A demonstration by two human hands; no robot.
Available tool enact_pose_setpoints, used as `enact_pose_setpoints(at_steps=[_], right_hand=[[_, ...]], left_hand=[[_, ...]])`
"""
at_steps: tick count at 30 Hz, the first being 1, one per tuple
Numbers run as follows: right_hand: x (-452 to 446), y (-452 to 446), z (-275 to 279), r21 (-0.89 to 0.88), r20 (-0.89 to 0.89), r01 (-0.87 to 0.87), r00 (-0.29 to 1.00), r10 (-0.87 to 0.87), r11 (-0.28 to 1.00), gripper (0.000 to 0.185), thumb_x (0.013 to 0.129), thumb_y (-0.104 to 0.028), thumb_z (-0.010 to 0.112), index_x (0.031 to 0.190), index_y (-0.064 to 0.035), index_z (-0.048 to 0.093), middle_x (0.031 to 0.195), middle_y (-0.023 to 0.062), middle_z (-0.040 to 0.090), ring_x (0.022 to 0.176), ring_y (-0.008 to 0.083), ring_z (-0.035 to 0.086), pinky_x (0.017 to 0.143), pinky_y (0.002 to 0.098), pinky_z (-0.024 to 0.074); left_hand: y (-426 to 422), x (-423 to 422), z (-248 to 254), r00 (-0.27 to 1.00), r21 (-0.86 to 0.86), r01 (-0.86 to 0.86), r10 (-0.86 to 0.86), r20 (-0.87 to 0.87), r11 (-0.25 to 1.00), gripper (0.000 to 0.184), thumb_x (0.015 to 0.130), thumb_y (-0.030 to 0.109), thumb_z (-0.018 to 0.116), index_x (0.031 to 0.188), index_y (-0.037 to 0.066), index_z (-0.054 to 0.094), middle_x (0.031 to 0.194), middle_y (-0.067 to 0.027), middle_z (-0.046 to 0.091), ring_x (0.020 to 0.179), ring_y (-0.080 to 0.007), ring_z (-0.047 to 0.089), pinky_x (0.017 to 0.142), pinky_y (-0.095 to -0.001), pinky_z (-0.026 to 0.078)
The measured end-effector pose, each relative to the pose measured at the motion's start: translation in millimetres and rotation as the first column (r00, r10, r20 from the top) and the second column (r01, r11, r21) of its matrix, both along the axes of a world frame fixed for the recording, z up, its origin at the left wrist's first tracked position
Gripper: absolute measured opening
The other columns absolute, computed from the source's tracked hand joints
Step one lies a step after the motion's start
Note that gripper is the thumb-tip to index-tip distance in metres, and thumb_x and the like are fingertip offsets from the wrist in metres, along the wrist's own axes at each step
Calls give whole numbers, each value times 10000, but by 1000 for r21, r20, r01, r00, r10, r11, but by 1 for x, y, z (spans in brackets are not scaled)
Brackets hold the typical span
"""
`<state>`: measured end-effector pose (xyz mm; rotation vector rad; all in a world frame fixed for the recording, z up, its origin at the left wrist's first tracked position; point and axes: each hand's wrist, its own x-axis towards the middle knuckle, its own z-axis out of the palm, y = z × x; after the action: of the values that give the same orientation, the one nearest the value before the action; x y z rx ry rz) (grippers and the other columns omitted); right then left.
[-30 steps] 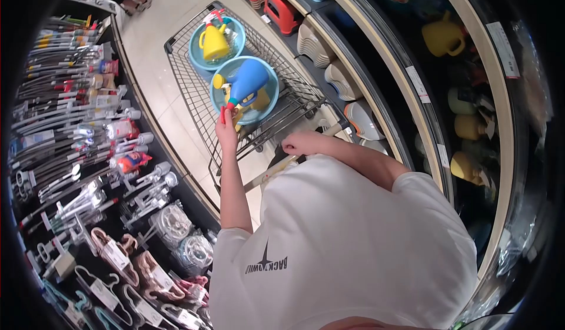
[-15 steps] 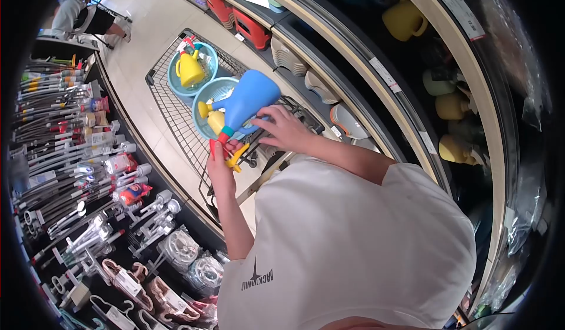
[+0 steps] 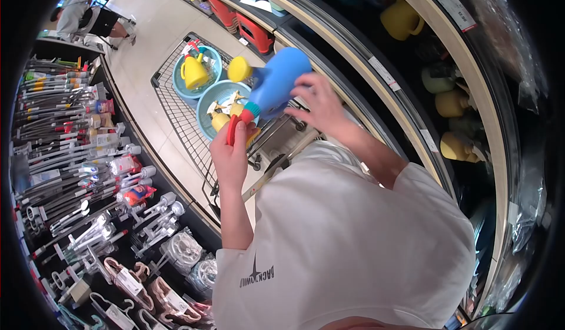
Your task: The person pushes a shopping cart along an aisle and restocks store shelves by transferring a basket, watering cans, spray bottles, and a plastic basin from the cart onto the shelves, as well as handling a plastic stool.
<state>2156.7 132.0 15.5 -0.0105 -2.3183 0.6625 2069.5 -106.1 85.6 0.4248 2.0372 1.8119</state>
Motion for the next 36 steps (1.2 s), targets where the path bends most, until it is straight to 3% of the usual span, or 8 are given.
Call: enact_pose_setpoints(at_steps=[7,9,11,15,19,25,33,36], right_hand=[[6,41,67,-238,432,-373,786,442,897,933,660,-389,933,1449,-68,553,1449,131,566,1382,347,497,1154,467,405],[9,37,66,-271,502,-354,742,446,895,951,657,-363,943,1461,-52,540,1369,155,606,1326,359,550,1106,441,457],[7,30,71,-541,700,-201,431,570,817,951,696,-334,944,1487,-45,502,1390,192,596,1306,340,594,1105,431,482],[17,35,36,-674,575,-167,493,653,719,879,727,-274,920,1472,-45,514,1366,155,621,1242,270,638,1100,402,486],[27,73,19,-813,323,10,840,436,583,804,782,-190,908,1466,-39,512,1317,92,648,1209,194,627,1081,382,498],[40,151,21,-975,73,53,994,87,215,790,937,-345,831,1531,-28,418,1431,128,592,1303,232,595,1132,405,467],[39,216,20,-927,292,331,932,-213,175,908,900,-501,839,1523,48,474,1501,142,575,1362,245,564,1200,396,386],[27,250,-7,-833,230,393,887,-401,391,917,832,-445,907,1508,19,497,1498,142,579,1393,240,538,1200,395,385]], left_hand=[[-17,-41,29,916,-205,393,-401,1,897,276,1039,153,641,1125,-96,726,928,-131,773,835,-188,760,820,-306,605],[-14,-47,30,921,-210,384,-389,18,899,255,1013,164,668,1038,-74,754,862,-89,755,801,-160,728,754,-299,596],[-12,-55,34,884,-233,465,-434,175,854,261,1015,177,669,1015,-68,757,844,-78,745,778,-158,724,722,-298,594],[-8,-57,31,958,-72,286,-288,-17,956,384,1099,296,526,1170,-35,706,1027,-97,746,967,-166,706,899,-350,561],[-18,-68,0,995,22,-37,39,-90,999,510,1162,408,363,1222,6,672,1171,-128,717,1073,-173,670,960,-350,531],[-56,-47,-129,982,-196,-88,119,150,977,482,1167,368,373,1150,-4,680,1044,-83,729,1001,-163,673,890,-327,528],[-72,14,-208,984,-351,-160,123,-126,923,339,1131,247,478,1104,-20,685,994,-152,723,961,-248,681,911,-374,520],[-73,27,-215,944,-416,-222,87,-318,882,248,1089,188,539,1124,3,700,1015,-163,695,982,-314,623,909,-419,500]])
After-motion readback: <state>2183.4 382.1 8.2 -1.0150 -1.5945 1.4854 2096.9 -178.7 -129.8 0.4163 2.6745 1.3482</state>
